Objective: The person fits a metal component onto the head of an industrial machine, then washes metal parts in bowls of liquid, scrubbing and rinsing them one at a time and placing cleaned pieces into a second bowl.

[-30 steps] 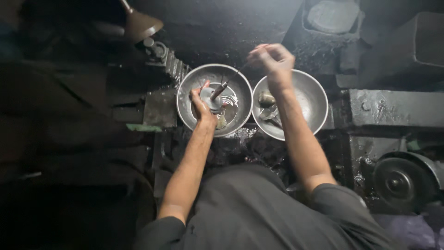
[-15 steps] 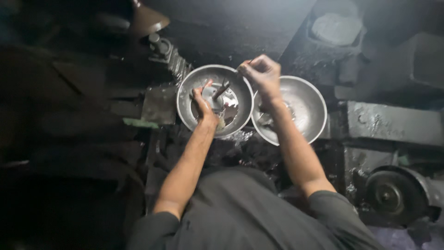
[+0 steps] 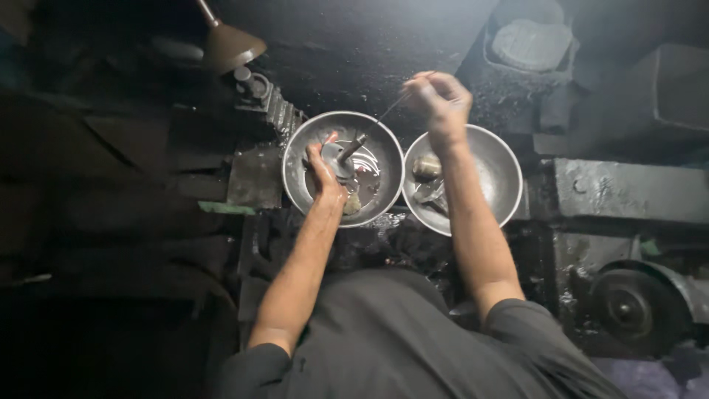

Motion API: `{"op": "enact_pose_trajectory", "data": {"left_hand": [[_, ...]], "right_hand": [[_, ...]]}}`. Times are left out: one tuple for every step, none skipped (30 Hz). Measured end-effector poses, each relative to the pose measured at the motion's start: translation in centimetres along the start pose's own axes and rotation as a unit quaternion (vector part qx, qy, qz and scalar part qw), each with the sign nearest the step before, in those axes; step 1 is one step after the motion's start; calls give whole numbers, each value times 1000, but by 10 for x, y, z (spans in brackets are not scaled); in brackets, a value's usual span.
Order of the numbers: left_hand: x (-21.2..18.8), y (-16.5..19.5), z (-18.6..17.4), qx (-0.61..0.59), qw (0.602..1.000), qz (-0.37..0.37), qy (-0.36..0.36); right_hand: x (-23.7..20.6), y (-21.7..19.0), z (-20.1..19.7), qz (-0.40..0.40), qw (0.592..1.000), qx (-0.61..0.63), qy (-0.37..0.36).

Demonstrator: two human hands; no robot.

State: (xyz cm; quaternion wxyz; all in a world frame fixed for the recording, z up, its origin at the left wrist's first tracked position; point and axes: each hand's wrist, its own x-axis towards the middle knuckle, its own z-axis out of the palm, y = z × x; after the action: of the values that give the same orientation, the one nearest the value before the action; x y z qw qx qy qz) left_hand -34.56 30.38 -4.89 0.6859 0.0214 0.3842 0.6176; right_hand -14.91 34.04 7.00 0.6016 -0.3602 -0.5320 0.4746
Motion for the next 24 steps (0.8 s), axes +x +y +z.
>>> {"op": "enact_pose_trajectory", "data": {"left_hand": [[0, 1, 1, 0, 1000, 8, 4], [-2, 2, 1, 7, 1000, 15, 13], [-3, 4, 2, 20, 1000, 18, 17], [-4, 4, 2, 28, 999, 4, 29], [-5, 5, 2, 33, 999, -6, 40], [-6, 4, 2, 34, 998, -19, 57], [-5, 3, 2, 28, 998, -25, 47], [-4, 2, 1, 24, 999, -26, 39], [-3, 0, -1, 26, 999, -33, 34], [-2, -3, -2, 23, 999, -35, 31], [1, -6, -1, 18, 999, -33, 23], [5, -8, -1, 11, 999, -27, 14], [7, -11, -1, 16, 999, -34, 23], [10, -12, -1, 24, 998, -40, 37], [10, -14, -2, 34, 997, -50, 52], [10, -16, -2, 34, 996, -56, 56], [11, -17, -1, 33, 996, -57, 54], [10, -17, -2, 34, 996, -55, 54], [9, -17, -2, 35, 997, -51, 48], [9, -17, -2, 33, 997, -46, 46], [8, -17, -1, 33, 997, -41, 49], [8, -16, -1, 23, 997, -58, 49], [7, -15, -1, 15, 996, -74, 42], [8, -15, 1, 6, 996, -85, 31]], "right_hand": [[0, -2, 1, -1, 1000, -7, -19], [-1, -4, 3, 4, 999, -30, -33], [-1, -6, 4, 7, 998, -53, -39], [-1, -7, 5, 3, 996, -80, -43], [-1, -9, 6, 2, 998, -58, -27], [-1, -9, 6, 7, 999, -38, -15], [0, -10, 6, 12, 1000, -20, -7], [0, -9, 5, -5, 998, -25, -51], [0, -9, 4, -18, 995, -28, -89], [0, -8, 3, -30, 991, -34, -122], [1, -7, 0, -21, 996, -33, -76], [2, -6, -1, -14, 999, -31, -33], [2, -5, -4, -4, 999, -31, 8], [3, -3, -6, -8, 998, -51, -44], [3, -1, -8, -9, 993, -69, -93], [4, 1, -9, -14, 986, -90, -139], [5, 3, -12, 5, 996, -46, -82], [6, 5, -13, 23, 999, 2, -26], [7, 6, -15, 45, 997, 48, 31], [8, 9, -15, 45, 999, 16, -21], [8, 11, -16, 47, 996, -12, -74], [9, 12, -17, 47, 991, -39, -122], [9, 13, -17, 50, 997, -8, -66], [10, 14, -18, 48, 998, 25, -13]]}}
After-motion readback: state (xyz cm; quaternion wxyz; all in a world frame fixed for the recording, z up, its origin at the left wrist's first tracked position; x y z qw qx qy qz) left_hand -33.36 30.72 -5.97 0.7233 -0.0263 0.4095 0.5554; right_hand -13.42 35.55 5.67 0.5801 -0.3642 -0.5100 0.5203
